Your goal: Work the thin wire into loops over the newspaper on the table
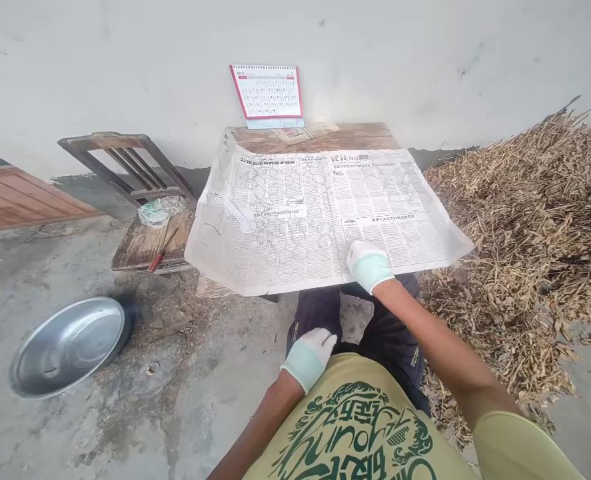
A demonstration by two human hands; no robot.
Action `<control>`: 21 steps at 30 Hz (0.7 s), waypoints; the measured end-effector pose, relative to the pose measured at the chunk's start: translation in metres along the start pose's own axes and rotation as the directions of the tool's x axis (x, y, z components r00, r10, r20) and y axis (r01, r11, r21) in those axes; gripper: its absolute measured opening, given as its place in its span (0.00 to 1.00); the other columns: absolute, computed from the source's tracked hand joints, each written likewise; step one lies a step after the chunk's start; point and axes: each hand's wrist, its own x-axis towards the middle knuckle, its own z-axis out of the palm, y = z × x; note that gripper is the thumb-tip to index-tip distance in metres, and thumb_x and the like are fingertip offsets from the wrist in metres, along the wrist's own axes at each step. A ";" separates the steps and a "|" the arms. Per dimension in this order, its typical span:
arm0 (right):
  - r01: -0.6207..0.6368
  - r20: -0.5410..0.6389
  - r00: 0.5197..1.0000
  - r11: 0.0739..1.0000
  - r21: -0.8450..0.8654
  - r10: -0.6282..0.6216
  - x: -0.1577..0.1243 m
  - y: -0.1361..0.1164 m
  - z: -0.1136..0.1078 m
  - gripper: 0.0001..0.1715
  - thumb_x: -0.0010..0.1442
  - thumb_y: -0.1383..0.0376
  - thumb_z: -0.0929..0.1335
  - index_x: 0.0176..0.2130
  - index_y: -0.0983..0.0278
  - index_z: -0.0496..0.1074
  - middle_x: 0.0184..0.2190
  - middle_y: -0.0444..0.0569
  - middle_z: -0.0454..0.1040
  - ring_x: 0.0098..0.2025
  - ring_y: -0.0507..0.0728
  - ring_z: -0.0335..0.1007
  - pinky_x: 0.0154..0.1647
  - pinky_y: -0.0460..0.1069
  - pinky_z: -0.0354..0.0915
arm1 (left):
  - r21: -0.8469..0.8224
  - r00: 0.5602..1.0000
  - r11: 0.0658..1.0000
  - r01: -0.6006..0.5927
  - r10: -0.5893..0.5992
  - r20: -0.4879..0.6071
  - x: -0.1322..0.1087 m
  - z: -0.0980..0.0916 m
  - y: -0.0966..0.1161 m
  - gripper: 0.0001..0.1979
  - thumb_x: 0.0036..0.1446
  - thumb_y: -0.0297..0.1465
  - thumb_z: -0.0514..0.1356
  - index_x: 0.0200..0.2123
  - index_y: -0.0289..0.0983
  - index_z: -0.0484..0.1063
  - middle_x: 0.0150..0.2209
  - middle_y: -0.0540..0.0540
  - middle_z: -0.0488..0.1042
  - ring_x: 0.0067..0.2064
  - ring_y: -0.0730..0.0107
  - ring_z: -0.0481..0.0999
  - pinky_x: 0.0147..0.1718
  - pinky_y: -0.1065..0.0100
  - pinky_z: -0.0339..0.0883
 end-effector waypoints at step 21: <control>0.541 -0.335 0.758 0.827 -0.154 -0.559 -0.104 0.026 0.009 0.16 0.68 0.75 0.62 0.34 0.63 0.75 0.30 0.53 0.75 0.35 0.60 0.66 0.40 0.55 0.54 | -0.954 0.994 0.299 -0.023 -0.095 -0.053 0.013 -0.090 0.055 0.35 0.64 0.59 0.58 0.48 0.30 0.79 0.35 0.39 0.83 0.33 0.62 0.82 0.40 0.61 0.77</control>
